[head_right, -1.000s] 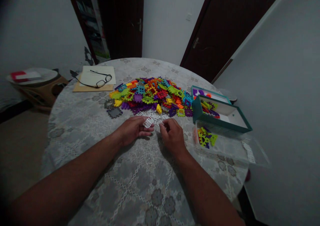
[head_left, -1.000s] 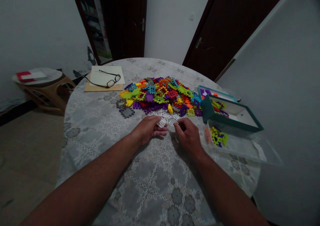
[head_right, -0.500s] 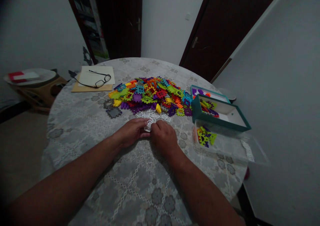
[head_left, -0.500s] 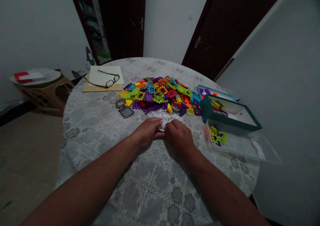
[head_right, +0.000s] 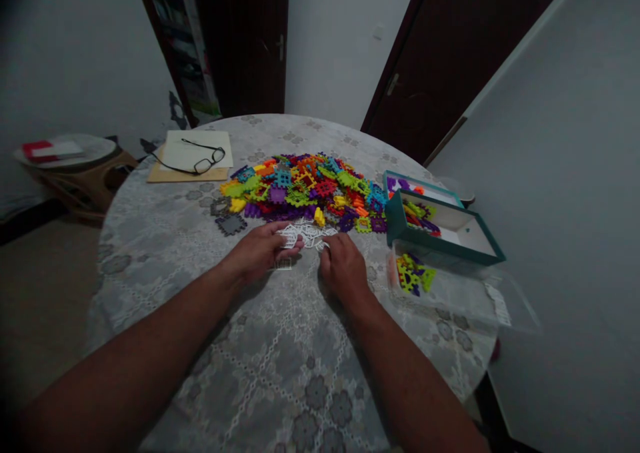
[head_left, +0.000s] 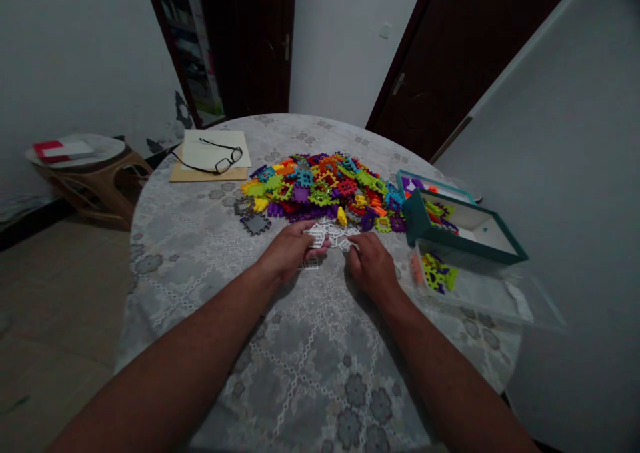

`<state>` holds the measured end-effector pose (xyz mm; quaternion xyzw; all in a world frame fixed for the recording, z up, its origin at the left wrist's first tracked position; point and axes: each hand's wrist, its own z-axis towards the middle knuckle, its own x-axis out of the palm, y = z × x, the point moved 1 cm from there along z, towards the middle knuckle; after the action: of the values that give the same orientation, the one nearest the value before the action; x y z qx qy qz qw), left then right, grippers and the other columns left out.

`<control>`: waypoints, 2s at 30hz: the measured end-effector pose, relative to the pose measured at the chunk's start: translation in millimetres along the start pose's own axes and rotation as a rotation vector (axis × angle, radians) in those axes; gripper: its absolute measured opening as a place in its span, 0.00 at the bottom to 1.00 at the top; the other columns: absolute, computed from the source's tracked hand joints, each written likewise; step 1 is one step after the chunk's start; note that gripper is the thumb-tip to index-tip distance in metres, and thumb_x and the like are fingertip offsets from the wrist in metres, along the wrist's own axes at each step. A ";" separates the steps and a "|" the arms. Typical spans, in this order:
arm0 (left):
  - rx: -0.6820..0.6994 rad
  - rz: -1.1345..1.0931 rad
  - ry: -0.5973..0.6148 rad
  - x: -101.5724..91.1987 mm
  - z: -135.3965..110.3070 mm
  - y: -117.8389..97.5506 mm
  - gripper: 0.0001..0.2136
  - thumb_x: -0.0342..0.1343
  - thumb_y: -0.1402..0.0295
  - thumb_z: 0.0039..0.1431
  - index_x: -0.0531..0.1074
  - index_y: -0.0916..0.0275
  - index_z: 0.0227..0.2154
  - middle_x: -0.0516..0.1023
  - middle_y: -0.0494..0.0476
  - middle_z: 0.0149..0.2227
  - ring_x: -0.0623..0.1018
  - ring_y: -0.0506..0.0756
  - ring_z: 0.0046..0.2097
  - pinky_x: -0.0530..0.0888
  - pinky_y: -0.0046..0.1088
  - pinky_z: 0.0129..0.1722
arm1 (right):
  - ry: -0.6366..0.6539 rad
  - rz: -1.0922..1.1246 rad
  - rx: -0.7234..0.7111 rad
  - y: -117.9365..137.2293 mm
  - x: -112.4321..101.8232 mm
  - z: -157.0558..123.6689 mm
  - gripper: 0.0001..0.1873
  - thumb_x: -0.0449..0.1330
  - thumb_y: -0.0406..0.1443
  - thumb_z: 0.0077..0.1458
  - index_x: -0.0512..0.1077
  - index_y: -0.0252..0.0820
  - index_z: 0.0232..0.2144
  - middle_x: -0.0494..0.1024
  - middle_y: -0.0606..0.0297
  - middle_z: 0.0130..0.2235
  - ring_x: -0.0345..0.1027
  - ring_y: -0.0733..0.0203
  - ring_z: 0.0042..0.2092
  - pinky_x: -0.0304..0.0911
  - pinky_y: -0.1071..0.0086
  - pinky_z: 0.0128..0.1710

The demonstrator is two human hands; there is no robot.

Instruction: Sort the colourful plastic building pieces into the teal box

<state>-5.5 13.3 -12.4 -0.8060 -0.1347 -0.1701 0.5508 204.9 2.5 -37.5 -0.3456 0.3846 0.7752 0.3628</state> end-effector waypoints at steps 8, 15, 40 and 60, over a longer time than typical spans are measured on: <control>0.048 0.001 -0.021 -2.1 1.7 -3.1 0.23 0.54 0.87 0.58 0.74 0.65 0.54 0.85 0.65 0.41 0.88 0.58 0.44 0.83 0.37 0.50 | 0.257 -0.233 0.088 -4.1 4.2 2.1 0.21 0.57 0.36 0.70 0.74 0.42 0.62 0.76 0.52 0.53 0.75 0.49 0.51 0.69 0.62 0.49; 0.027 0.020 0.002 -2.8 1.8 2.5 0.16 0.54 0.86 0.58 0.71 0.61 0.45 0.85 0.64 0.40 0.87 0.59 0.44 0.82 0.41 0.53 | 0.325 -0.194 0.151 -7.1 -1.1 9.7 0.16 0.60 0.37 0.65 0.74 0.42 0.54 0.76 0.53 0.51 0.73 0.49 0.50 0.64 0.63 0.46; 0.011 0.154 0.101 5.9 -9.9 18.0 0.19 0.57 0.81 0.52 0.78 0.63 0.46 0.76 0.58 0.37 0.79 0.55 0.40 0.83 0.41 0.52 | 0.087 0.741 0.390 17.7 15.5 -1.1 0.10 0.66 0.44 0.60 0.78 0.45 0.35 0.80 0.66 0.34 0.72 0.58 0.36 0.67 0.66 0.37; -0.021 0.067 0.147 1.0 -5.7 8.7 0.17 0.69 0.73 0.48 0.79 0.65 0.43 0.84 0.59 0.37 0.83 0.55 0.38 0.79 0.30 0.42 | 0.186 -0.091 -0.119 46.5 -3.1 -2.4 0.10 0.59 0.35 0.71 0.76 0.47 0.52 0.79 0.58 0.53 0.71 0.55 0.48 0.66 0.67 0.44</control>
<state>-1.8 4.9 -17.5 -0.8010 -0.0651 -0.2118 0.5562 168.5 -20.9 -20.1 -0.4540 0.3538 0.7439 0.3395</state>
